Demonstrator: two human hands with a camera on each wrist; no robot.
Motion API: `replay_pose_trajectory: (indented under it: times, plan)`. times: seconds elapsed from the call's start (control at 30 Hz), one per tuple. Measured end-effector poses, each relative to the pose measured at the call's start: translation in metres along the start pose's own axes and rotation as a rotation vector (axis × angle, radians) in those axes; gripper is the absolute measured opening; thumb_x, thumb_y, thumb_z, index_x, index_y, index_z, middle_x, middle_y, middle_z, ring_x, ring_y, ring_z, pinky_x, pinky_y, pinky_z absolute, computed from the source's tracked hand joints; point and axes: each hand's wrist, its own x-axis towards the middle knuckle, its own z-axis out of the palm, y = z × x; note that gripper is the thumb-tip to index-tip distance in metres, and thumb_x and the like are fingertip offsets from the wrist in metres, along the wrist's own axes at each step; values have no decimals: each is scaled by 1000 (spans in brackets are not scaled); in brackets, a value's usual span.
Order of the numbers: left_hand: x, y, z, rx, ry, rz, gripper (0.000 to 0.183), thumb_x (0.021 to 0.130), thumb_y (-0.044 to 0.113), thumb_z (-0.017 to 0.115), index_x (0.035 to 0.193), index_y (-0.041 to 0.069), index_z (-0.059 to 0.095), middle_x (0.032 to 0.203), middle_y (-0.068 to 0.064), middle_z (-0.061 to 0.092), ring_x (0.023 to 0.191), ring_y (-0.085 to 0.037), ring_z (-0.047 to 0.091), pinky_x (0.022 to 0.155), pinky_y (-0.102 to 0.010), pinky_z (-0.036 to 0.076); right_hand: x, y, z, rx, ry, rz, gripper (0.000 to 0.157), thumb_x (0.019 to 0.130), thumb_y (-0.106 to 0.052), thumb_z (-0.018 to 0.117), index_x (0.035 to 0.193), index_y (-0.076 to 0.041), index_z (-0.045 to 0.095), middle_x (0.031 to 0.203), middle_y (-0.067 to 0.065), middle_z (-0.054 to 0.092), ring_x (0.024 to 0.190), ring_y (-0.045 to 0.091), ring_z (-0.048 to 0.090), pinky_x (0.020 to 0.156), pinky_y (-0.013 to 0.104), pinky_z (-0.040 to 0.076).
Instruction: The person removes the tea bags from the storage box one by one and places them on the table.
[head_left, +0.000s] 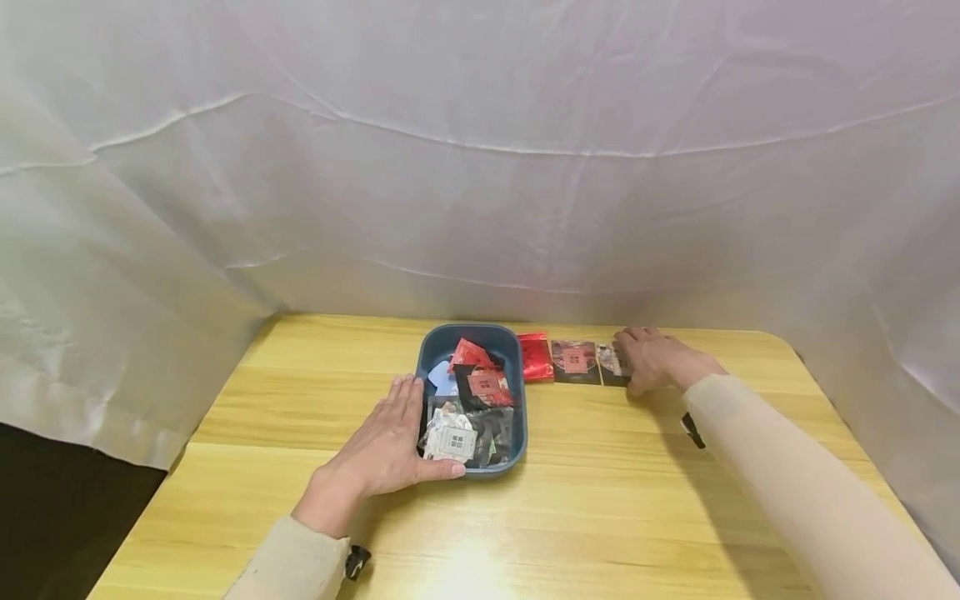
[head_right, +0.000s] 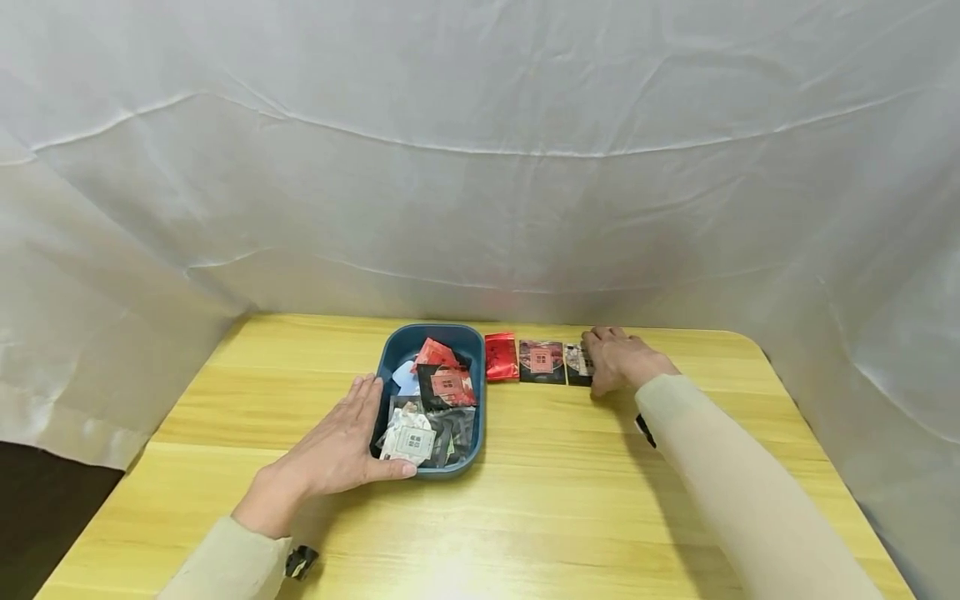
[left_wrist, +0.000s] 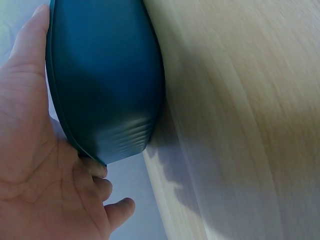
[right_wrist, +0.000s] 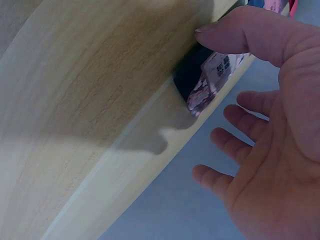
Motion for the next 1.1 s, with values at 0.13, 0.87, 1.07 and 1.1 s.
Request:
replay_pose_trajectory:
  times: [0.13,0.87,1.07,1.1]
  plan:
    - [3,3,1,2,-2,4,145,74,91,67,168,-2,6,176,-23,3,164,-37,1,133,-52,15,-5,-1,0,2,26,-12,108,76,-26,85,160,11,28,163,40,28,148,64,28,121,74,26]
    - [8,2,1,20,-9,20,142,78,88,67,167,-4,6,175,-25,-1,164,-39,-2,133,-55,13,-22,-163,-13,38,392,-355,76,92,-31,78,153,4,48,155,24,53,145,41,50,121,55,42]
    - [7,1,0,36,-4,26,141,78,88,66,167,-4,7,175,-25,-1,164,-39,-1,133,-56,14,-20,-205,-8,9,322,-409,73,95,-39,78,152,0,53,153,19,56,142,36,54,120,50,45]
    - [7,0,0,36,-1,28,141,78,89,65,167,-4,8,175,-26,0,164,-40,0,132,-57,15,-20,-210,-6,-5,315,-410,73,95,-41,78,151,0,54,152,19,57,141,36,55,119,49,46]
